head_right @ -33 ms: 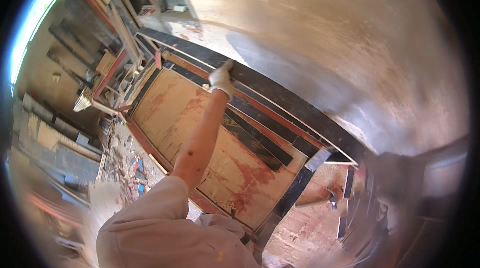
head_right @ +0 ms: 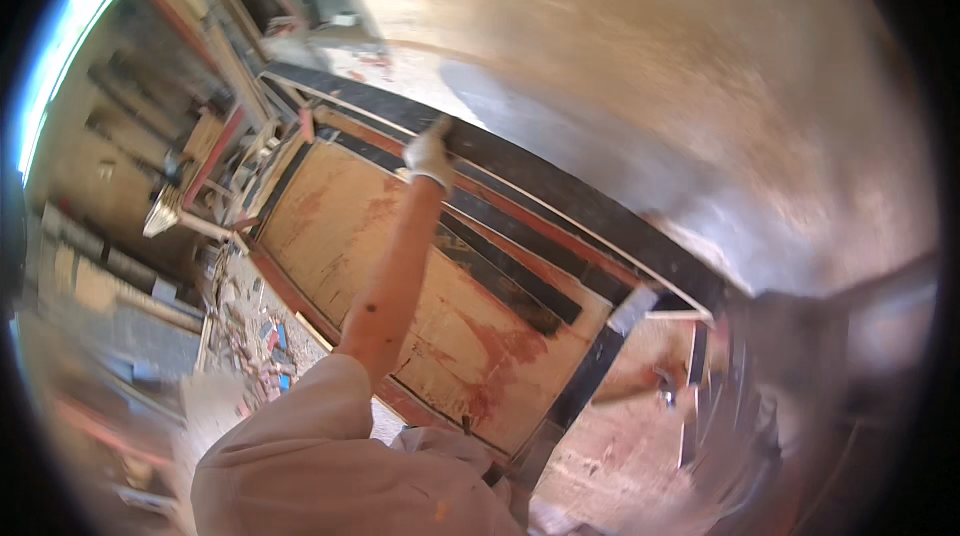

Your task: The person assembles a wooden frame by positioning thin wooden strips and using a pneumatic nail gun to fasten them together. They repeatedly pick up strips, align them on a workbench, and drive nails to secure the joints.

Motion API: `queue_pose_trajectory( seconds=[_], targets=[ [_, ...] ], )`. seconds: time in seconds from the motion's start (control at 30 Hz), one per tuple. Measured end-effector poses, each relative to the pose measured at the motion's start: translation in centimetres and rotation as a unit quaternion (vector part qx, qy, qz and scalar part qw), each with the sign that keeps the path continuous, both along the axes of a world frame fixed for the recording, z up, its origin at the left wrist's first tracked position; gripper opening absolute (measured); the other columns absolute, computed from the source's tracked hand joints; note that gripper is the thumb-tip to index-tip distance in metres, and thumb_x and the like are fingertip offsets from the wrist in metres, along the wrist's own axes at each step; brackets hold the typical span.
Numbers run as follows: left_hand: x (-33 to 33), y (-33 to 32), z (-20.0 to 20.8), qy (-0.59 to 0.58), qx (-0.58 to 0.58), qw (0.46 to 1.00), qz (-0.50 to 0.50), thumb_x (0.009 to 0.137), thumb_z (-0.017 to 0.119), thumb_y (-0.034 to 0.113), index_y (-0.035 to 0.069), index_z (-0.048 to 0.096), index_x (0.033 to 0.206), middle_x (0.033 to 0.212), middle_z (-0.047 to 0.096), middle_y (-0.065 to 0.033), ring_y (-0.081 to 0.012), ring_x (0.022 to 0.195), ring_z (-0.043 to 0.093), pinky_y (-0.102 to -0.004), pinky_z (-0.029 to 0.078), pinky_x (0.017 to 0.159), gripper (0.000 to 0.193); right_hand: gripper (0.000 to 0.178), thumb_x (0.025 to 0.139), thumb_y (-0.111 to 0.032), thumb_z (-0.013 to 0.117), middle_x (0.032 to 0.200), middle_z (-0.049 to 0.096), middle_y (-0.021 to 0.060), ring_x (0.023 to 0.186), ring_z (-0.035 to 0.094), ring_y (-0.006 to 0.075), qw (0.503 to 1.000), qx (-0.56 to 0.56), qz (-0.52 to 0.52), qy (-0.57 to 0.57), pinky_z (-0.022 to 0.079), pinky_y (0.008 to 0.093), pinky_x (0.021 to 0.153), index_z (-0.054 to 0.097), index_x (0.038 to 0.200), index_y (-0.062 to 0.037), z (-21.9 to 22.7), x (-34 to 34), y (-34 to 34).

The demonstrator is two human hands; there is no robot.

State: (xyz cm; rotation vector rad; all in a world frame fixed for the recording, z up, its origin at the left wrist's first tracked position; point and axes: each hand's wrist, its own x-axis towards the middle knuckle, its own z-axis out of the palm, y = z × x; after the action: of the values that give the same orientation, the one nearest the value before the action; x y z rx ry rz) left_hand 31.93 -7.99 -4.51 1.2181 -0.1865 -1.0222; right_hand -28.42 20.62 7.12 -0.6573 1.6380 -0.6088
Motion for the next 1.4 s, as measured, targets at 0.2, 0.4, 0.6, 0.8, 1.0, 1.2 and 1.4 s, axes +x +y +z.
queue_pose_trajectory(
  seconds=[0.2, 0.4, 0.6, 0.8, 1.0, 1.2, 1.4],
  targets=[
    [10.8, -1.7, -7.7, -0.185, -0.087, 0.933, -0.296, 0.086, 0.059, -0.006, -0.003, 0.057, 0.132, 0.126, 0.066, -0.0166, -0.0252, 0.113, 0.066, -0.0344, 0.053, 0.098, 0.046, 0.017, 0.087, -0.021, 0.067, 0.054, 0.046, 0.0008, 0.043, 0.049, 0.0159, 0.994, -0.042, 0.100, 0.032, 0.045, 0.0343, 0.043, 0.067, 0.087, -0.0048, 3.5, 3.3, -1.6],
    [-1.2, 0.1, -0.8, -0.486, 0.186, 0.853, -0.042, 0.085, 0.078, 0.035, -0.001, 0.054, 0.137, 0.133, 0.060, -0.0181, -0.0317, 0.113, 0.063, -0.0430, 0.053, 0.096, 0.068, 0.018, 0.086, -0.018, 0.068, 0.053, 0.046, 0.0006, 0.043, 0.049, 0.0126, 0.995, -0.081, 0.051, 0.026, 0.045, 0.0303, 0.042, 0.067, 0.074, -0.0041, 3.4, 2.5, 0.1],
    [-20.4, 4.4, 5.6, -0.695, -0.218, 0.561, -0.394, 0.093, 0.068, 0.037, 0.013, 0.062, 0.138, 0.129, 0.068, -0.0157, -0.0280, 0.120, 0.063, -0.0410, 0.046, 0.106, 0.052, 0.021, 0.088, -0.020, 0.065, 0.058, 0.050, 0.0035, 0.046, 0.052, 0.0141, 0.992, -0.111, 0.063, 0.003, 0.045, 0.0301, 0.042, 0.066, 0.084, 0.0003, 1.8, 2.4, -1.4],
    [-33.7, 6.2, 6.6, -0.467, -0.123, 0.457, -0.747, 0.095, 0.069, 0.014, 0.004, 0.073, 0.120, 0.098, 0.074, -0.0042, -0.0121, 0.088, 0.064, -0.0268, 0.051, 0.082, 0.028, 0.017, 0.085, -0.017, 0.069, 0.056, 0.048, 0.0008, 0.046, 0.049, 0.0124, 0.984, -0.151, 0.089, 0.044, 0.040, 0.0288, 0.041, 0.062, 0.077, -0.0041, 2.4, 3.0, -1.2],
    [-34.2, 5.8, 4.7, -0.487, -0.103, 0.516, -0.698, 0.090, 0.071, 0.010, 0.003, 0.076, 0.116, 0.089, 0.074, -0.0026, -0.0060, 0.078, 0.064, -0.0237, 0.052, 0.073, 0.027, 0.015, 0.096, -0.015, 0.067, 0.063, 0.053, 0.0014, 0.052, 0.055, 0.0088, 0.959, -0.243, 0.129, 0.070, 0.041, 0.0256, 0.043, 0.068, 0.092, -0.0009, 1.1, 0.6, 0.7],
    [-33.7, 5.1, 3.1, -0.496, -0.129, 0.527, -0.678, 0.089, 0.071, 0.011, 0.001, 0.075, 0.117, 0.089, 0.073, -0.0033, -0.0076, 0.078, 0.062, -0.0232, 0.051, 0.073, 0.030, 0.030, 0.096, -0.027, 0.070, 0.061, 0.053, -0.0001, 0.050, 0.054, 0.0081, 0.949, -0.294, 0.112, -0.021, 0.042, 0.0247, 0.044, 0.071, 0.104, 0.0020, -0.8, -1.7, 1.8],
    [-33.9, 5.6, 3.6, -0.510, -0.145, 0.519, -0.670, 0.090, 0.071, 0.005, 0.000, 0.075, 0.117, 0.094, 0.074, -0.0025, -0.0079, 0.083, 0.064, -0.0236, 0.052, 0.078, 0.028, 0.021, 0.096, -0.022, 0.070, 0.060, 0.051, -0.0020, 0.050, 0.050, 0.0070, 0.958, -0.279, 0.015, -0.061, 0.038, 0.0268, 0.043, 0.072, 0.092, -0.0019, -3.6, -1.4, 2.2]
  ],
)
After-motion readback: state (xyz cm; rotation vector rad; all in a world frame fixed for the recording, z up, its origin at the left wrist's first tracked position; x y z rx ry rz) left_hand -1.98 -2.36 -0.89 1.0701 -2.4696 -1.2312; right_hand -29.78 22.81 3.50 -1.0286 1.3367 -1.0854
